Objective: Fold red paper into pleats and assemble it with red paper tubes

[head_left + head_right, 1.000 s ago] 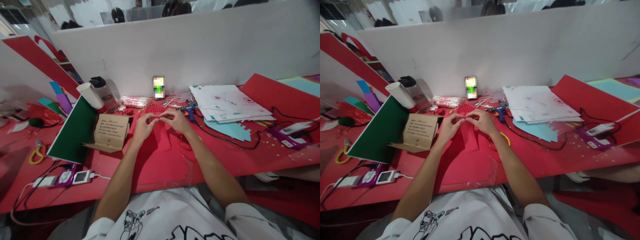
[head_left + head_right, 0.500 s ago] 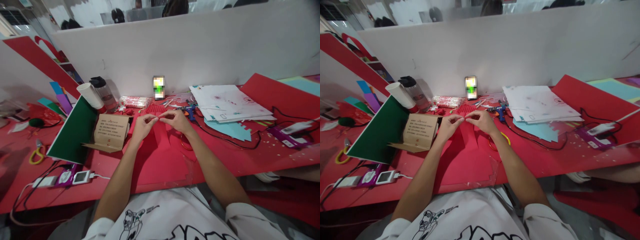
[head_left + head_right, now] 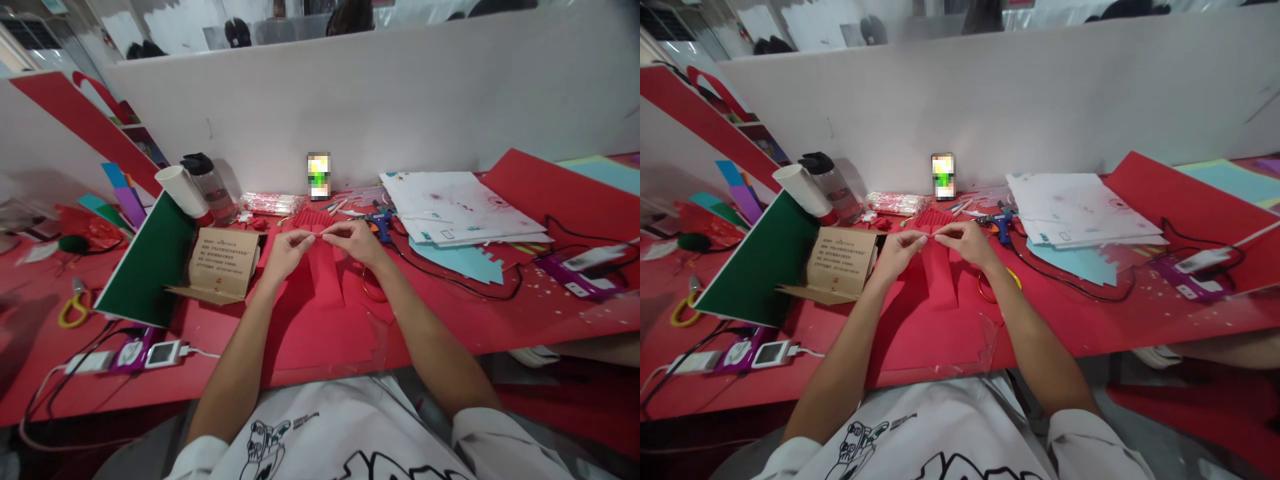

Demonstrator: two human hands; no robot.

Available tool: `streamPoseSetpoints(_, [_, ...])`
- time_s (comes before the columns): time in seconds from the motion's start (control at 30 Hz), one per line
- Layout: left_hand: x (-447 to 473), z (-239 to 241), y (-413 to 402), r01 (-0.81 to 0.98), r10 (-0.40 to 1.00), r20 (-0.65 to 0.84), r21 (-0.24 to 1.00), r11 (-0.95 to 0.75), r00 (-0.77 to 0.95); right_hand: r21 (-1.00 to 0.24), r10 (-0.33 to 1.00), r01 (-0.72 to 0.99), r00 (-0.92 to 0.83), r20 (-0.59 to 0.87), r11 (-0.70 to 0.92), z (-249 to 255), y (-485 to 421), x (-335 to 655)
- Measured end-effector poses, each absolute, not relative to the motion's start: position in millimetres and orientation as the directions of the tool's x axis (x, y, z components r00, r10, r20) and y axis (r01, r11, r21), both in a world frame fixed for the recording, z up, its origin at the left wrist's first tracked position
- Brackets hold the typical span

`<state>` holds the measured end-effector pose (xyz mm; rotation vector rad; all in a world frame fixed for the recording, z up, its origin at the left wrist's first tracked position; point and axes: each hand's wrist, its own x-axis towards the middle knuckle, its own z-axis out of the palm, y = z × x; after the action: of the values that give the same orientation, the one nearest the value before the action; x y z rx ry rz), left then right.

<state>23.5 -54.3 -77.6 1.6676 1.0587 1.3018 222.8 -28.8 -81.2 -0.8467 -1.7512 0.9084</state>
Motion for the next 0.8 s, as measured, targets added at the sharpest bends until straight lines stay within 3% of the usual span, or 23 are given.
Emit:
streamPoseSetpoints(0.27, [20.4, -82.0, -50.6, 0.156, 0.953, 0.270, 0.944, -0.291, 0.140, -0.870, 0.860, 0.166, -0.317, 0.399, 0.465, -83.8, -27.8, 223.2])
streamPoseSetpoints(0.67, [17.8, -86.2, -47.8, 0.214, 0.943, 0.302, 0.920, -0.327, 0.139, -0.893, 0.879, 0.187, -0.344, 0.330, 0.409, -81.8, -26.9, 226.5])
streamPoseSetpoints(0.8, [20.9, -86.4, -48.9, 0.298, 0.922, 0.358, 0.873, -0.386, 0.143, -0.856, 0.867, 0.239, -0.328, 0.374, 0.459, -83.1, -25.3, 226.4])
